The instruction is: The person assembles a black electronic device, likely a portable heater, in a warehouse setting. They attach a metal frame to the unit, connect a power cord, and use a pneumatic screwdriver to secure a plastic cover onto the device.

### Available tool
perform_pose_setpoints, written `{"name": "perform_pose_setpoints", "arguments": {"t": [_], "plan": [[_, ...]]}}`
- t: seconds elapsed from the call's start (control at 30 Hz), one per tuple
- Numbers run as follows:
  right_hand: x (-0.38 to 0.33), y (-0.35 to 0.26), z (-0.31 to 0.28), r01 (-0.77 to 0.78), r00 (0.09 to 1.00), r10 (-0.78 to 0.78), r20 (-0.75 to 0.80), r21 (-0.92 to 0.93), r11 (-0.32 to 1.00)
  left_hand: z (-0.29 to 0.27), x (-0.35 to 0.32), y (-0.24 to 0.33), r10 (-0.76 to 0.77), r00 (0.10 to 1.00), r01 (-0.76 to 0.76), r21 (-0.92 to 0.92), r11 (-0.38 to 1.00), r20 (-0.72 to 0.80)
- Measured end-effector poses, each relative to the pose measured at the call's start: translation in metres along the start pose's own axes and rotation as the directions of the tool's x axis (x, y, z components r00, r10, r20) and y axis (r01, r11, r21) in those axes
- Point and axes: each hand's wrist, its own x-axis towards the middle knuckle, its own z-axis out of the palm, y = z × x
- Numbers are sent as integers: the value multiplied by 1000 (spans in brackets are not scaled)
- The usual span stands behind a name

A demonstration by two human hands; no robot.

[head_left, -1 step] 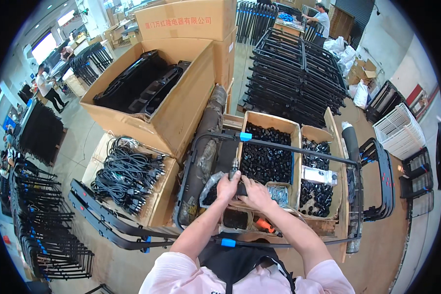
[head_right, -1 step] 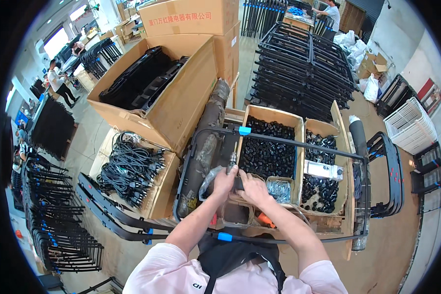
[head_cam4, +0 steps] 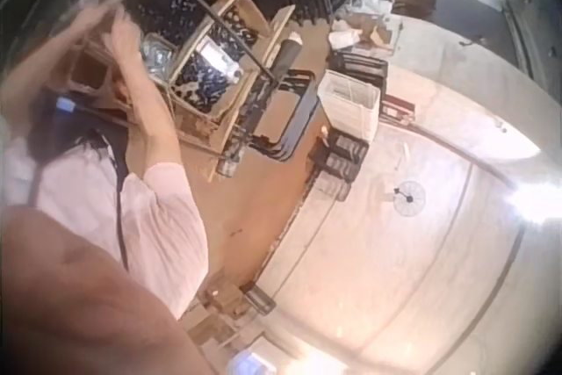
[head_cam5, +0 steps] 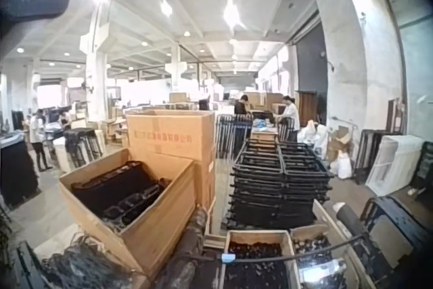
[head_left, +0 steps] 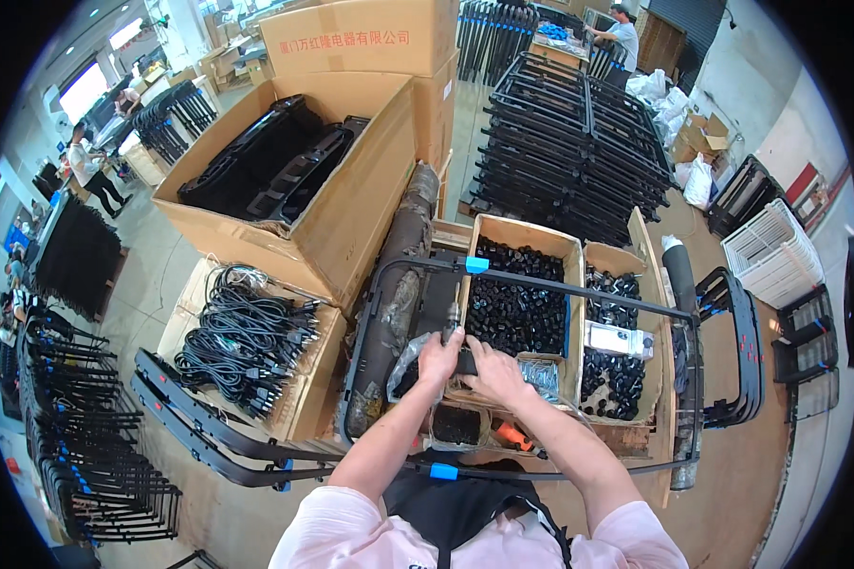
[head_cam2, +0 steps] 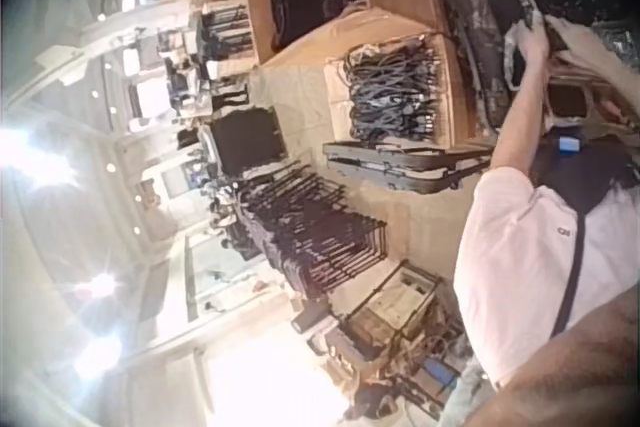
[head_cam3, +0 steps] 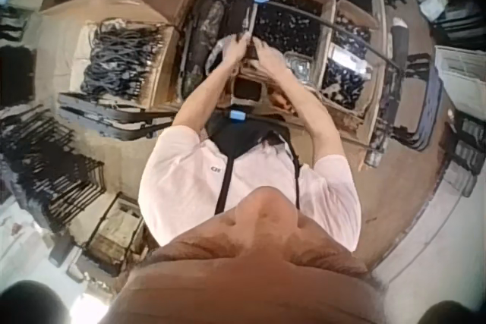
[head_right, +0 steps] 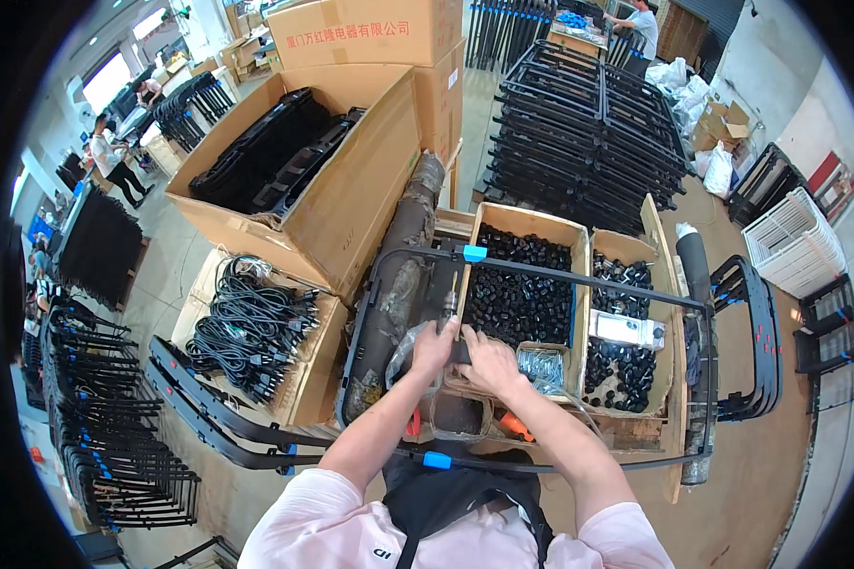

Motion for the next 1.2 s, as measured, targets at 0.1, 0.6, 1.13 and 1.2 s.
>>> {"name": "perform_pose_setpoints", "arguments": {"t": [0.1,0.6,1.13,1.2], "plan": [[20,5,8,-46,998,46,36,-11,999,-2,24,0,-14,998,13,17,1000,64],[49,11,5,-63,998,63,8,1,998,-4,47,9,12,997,-11,-2,1000,78],[49,17,13,-35,998,38,-57,57,998,8,55,-5,61,997,-62,11,998,38],[50,15,12,-48,999,50,-22,55,997,10,58,-10,66,998,-67,26,997,23]]}}
